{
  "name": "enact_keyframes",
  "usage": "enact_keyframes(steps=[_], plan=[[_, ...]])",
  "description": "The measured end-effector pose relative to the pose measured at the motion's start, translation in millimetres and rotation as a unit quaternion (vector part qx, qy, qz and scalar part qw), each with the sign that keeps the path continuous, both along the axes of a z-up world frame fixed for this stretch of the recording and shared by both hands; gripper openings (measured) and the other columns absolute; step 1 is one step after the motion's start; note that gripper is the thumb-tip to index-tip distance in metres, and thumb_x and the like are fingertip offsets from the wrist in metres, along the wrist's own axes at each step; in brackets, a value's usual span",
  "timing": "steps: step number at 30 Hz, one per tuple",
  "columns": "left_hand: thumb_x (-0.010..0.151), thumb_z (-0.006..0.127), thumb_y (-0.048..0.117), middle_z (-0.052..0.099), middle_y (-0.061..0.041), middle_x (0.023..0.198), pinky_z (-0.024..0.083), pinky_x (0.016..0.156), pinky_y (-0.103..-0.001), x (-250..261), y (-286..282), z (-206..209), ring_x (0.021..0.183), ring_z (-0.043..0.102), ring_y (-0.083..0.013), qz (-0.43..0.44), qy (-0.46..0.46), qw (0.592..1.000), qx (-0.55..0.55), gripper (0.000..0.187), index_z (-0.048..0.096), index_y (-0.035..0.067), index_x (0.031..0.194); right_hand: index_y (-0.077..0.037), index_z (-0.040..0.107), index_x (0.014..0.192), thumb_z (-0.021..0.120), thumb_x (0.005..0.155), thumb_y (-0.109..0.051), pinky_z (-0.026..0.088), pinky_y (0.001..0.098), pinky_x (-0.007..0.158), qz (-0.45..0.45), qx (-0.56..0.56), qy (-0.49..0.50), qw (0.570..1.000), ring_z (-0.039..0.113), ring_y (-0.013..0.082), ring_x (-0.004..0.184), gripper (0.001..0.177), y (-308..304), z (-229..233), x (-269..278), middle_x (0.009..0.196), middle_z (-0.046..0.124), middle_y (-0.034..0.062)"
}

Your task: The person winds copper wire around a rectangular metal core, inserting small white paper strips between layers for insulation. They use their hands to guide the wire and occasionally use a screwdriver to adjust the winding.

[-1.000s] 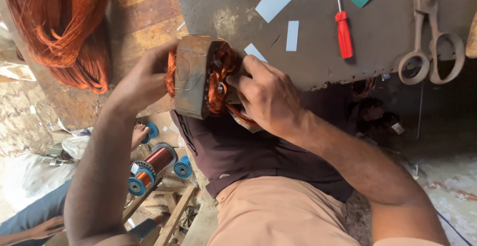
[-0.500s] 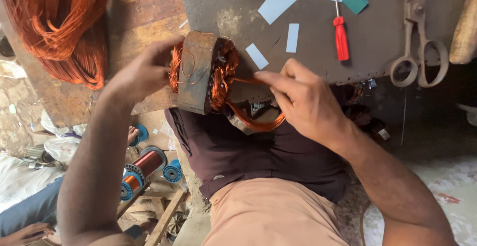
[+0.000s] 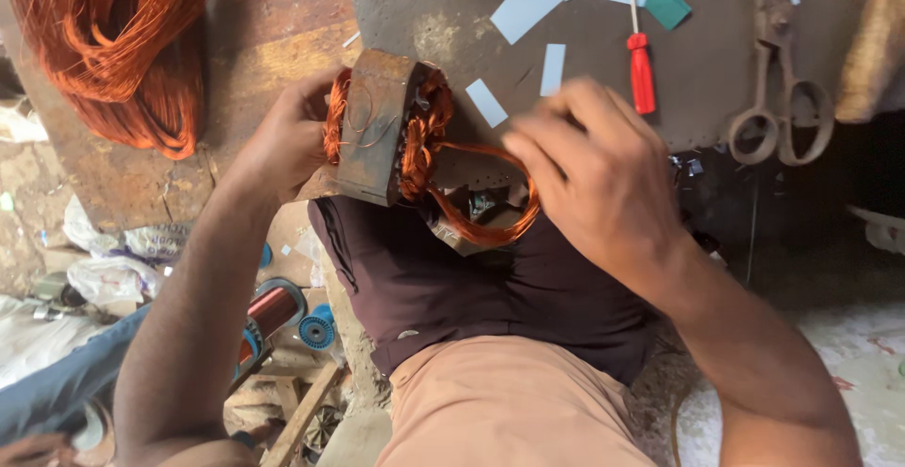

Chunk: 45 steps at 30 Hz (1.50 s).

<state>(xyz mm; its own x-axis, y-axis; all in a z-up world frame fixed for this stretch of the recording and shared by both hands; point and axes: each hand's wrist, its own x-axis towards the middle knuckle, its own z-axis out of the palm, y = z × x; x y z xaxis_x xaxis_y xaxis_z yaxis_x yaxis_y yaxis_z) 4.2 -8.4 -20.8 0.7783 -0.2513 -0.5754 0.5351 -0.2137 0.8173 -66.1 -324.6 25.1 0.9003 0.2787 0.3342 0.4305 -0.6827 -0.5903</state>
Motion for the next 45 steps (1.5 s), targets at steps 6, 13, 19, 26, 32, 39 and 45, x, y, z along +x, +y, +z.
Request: enact_keyframes(steps=[6, 13, 19, 26, 32, 39, 45], plan=[[0.083, 0.076, -0.004, 0.071, -0.007, 0.122, 0.059, 0.090, -0.030, -7.4, -5.9, 6.5, 0.108, 0.070, -0.0128, 0.009, -0.104, 0.993, -0.050, 0.057, 0.060, 0.003, 0.138, 0.004, 0.062, 0.143, 0.043, 0.097, 0.018, 0.059, 0.0367, 0.107, 0.050, 0.180, -0.001, 0.982, 0.067, 0.0357, 0.124, 0.051, 85.9, -5.8, 39.2, 0.141, 0.061, 0.0198], [0.097, 0.074, -0.003, 0.063, -0.003, 0.118, 0.052, 0.093, -0.026, -11.9, -0.8, -11.8, 0.108, 0.060, -0.0101, 0.041, -0.319, 0.938, -0.132, 0.038, 0.053, 0.006, 0.128, -0.002, 0.069, 0.125, 0.055, 0.096, 0.012, 0.056, 0.0366, 0.099, 0.121, 0.226, 0.020, 0.966, 0.068, 0.0302, 0.116, 0.036, 88.2, 12.2, -7.4, 0.138, 0.066, 0.0105], [0.101, 0.065, -0.004, 0.061, -0.006, 0.118, 0.049, 0.093, -0.029, -5.7, -7.2, 2.4, 0.109, 0.056, -0.0158, -0.053, -0.405, 0.911, 0.061, 0.033, 0.056, 0.000, 0.133, -0.002, 0.066, 0.131, 0.062, 0.100, 0.005, 0.057, 0.0347, 0.103, 0.102, 0.208, 0.014, 0.973, 0.071, 0.0272, 0.117, 0.032, 48.2, 6.4, -29.7, 0.141, 0.064, 0.0111], [0.098, 0.072, 0.002, 0.072, -0.008, 0.130, 0.055, 0.105, -0.033, 9.0, -3.5, 21.9, 0.121, 0.067, -0.0175, -0.119, -0.335, 0.934, -0.016, 0.036, 0.066, 0.004, 0.133, 0.003, 0.062, 0.136, 0.073, 0.094, -0.002, 0.057, 0.0267, 0.076, -0.001, 0.403, 0.348, 0.847, 0.066, 0.0124, 0.084, 0.044, -1.3, -33.9, -22.2, 0.124, 0.066, 0.0068], [0.095, 0.074, 0.005, 0.072, -0.006, 0.130, 0.057, 0.109, -0.034, 17.6, -6.5, 14.9, 0.123, 0.068, -0.0168, -0.106, -0.265, 0.955, -0.074, 0.034, 0.068, 0.004, 0.129, 0.008, 0.071, 0.115, 0.066, 0.099, -0.002, 0.062, 0.0296, 0.079, 0.057, 0.491, 0.379, 0.782, 0.072, 0.0146, 0.087, 0.019, -29.2, -57.9, -1.8, 0.103, 0.075, 0.0092], [0.089, 0.078, 0.005, 0.073, -0.007, 0.125, 0.056, 0.107, -0.033, 22.1, -13.6, 16.4, 0.118, 0.068, -0.0164, -0.128, -0.269, 0.954, -0.027, 0.037, 0.068, 0.004, 0.125, 0.010, 0.072, 0.113, 0.065, 0.100, -0.004, 0.062, 0.0278, 0.073, 0.034, 0.461, 0.348, 0.816, 0.072, 0.0149, 0.082, 0.020, -19.2, -62.7, -13.1, 0.105, 0.074, 0.0114], [0.093, 0.070, 0.003, 0.077, -0.005, 0.114, 0.061, 0.096, -0.030, 17.1, -27.1, 15.1, 0.104, 0.074, -0.0140, -0.081, -0.330, 0.937, 0.084, 0.027, 0.070, 0.005, 0.120, 0.008, 0.069, 0.123, 0.056, 0.114, -0.010, 0.062, 0.0341, 0.089, -0.088, 0.513, 0.158, 0.839, 0.072, 0.0182, 0.093, 0.023, -4.6, -59.3, -74.9, 0.112, 0.074, 0.0156]])
